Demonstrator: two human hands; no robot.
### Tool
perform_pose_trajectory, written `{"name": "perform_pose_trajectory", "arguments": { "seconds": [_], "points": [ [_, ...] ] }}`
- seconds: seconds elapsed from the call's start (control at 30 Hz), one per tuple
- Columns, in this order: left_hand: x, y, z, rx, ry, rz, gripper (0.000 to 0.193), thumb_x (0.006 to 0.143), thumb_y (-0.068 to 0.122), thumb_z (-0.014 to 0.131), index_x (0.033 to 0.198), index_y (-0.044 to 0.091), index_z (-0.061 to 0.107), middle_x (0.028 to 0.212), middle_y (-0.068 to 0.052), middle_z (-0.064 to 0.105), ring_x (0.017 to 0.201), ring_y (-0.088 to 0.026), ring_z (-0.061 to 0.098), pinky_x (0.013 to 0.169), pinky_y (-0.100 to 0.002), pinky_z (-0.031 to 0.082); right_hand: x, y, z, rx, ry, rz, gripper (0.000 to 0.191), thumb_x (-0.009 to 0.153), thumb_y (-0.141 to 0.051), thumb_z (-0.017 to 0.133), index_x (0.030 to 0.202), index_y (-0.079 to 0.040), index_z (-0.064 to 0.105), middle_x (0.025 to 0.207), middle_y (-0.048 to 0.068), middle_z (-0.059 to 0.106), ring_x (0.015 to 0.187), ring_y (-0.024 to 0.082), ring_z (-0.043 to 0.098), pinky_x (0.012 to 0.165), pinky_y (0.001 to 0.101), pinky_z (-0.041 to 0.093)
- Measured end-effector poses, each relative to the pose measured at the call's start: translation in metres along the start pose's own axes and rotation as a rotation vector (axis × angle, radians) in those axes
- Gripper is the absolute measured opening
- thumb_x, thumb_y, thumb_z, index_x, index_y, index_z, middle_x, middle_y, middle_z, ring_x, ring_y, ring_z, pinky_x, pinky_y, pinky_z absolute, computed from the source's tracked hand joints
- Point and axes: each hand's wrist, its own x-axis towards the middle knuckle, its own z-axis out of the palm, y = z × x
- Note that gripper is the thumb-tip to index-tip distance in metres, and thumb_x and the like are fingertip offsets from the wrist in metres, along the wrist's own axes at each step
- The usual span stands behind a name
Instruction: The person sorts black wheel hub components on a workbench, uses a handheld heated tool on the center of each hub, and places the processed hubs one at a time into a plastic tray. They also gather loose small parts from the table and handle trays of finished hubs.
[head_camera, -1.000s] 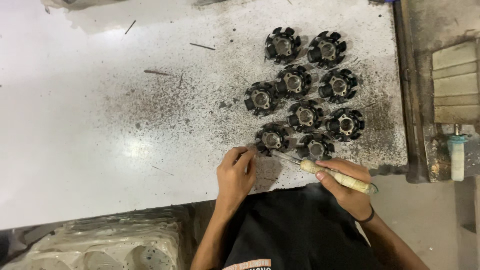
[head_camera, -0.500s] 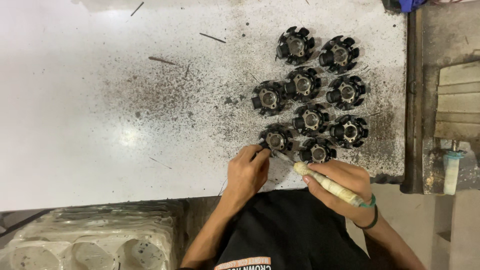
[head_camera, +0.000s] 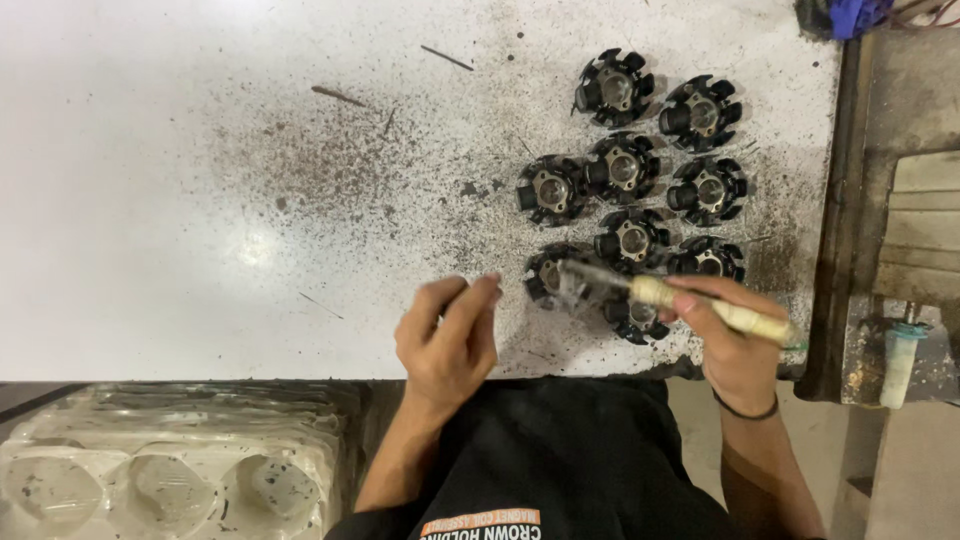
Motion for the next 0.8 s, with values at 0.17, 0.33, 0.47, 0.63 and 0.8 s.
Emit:
{"name": "perform_pose_trajectory", "arguments": {
  "seconds": [0.17, 0.33, 0.47, 0.63, 0.8],
  "points": [
    [0.04, -0.035, 0.036, 0.127, -0.076, 0.018, 0.028, 0.088, -0.008, 0.07, 0.114, 0.002, 0.074, 0.102, -0.013, 0.064, 0.078, -0.024, 0.065, 0.059, -0.035, 0.053, 0.014, 0.011, 0.023, -0.035, 0.059, -0.057, 0.019, 0.1, -0.003, 0.069, 0.117, 0.006, 0.072, 0.108, 0.018, 0.074, 0.092, 0.022, 0.076, 0.08, 0.03, 0.062],
    [0.042, -0.061, 0.061, 0.135, -0.134, -0.047, 0.022, 0.085, -0.001, 0.072, 0.106, 0.006, 0.075, 0.099, -0.008, 0.067, 0.084, -0.024, 0.068, 0.065, -0.035, 0.056, 0.035, 0.006, 0.038, -0.065, 0.068, -0.065, 0.02, 0.098, -0.002, 0.071, 0.116, 0.007, 0.071, 0.106, 0.018, 0.075, 0.091, 0.022, 0.076, 0.079, 0.0288, 0.062],
    [0.039, -0.069, 0.063, 0.164, -0.103, -0.012, 0.021, 0.082, -0.001, 0.074, 0.102, 0.007, 0.074, 0.1, -0.006, 0.067, 0.089, -0.026, 0.067, 0.072, -0.037, 0.057, 0.042, 0.007, 0.044, -0.103, 0.05, -0.046, 0.019, 0.099, -0.002, 0.07, 0.116, 0.007, 0.072, 0.106, 0.018, 0.075, 0.09, 0.022, 0.075, 0.078, 0.028, 0.061],
    [0.039, -0.076, 0.066, 0.144, -0.168, 0.002, 0.022, 0.078, -0.001, 0.073, 0.1, 0.005, 0.075, 0.101, -0.008, 0.069, 0.089, -0.027, 0.066, 0.07, -0.038, 0.056, 0.048, 0.002, 0.048, -0.129, 0.036, -0.049, 0.019, 0.101, -0.003, 0.07, 0.116, 0.008, 0.072, 0.106, 0.02, 0.074, 0.089, 0.021, 0.075, 0.078, 0.0271, 0.06],
    [0.038, -0.078, 0.071, 0.081, -0.181, 0.076, 0.023, 0.08, -0.002, 0.071, 0.103, -0.001, 0.073, 0.103, -0.013, 0.068, 0.092, -0.029, 0.067, 0.07, -0.038, 0.058, 0.061, -0.022, 0.057, -0.291, -0.019, -0.13, 0.02, 0.096, -0.005, 0.076, 0.113, 0.004, 0.074, 0.099, 0.016, 0.077, 0.078, 0.017, 0.073, 0.066, 0.0257, 0.057]
  ]
}}
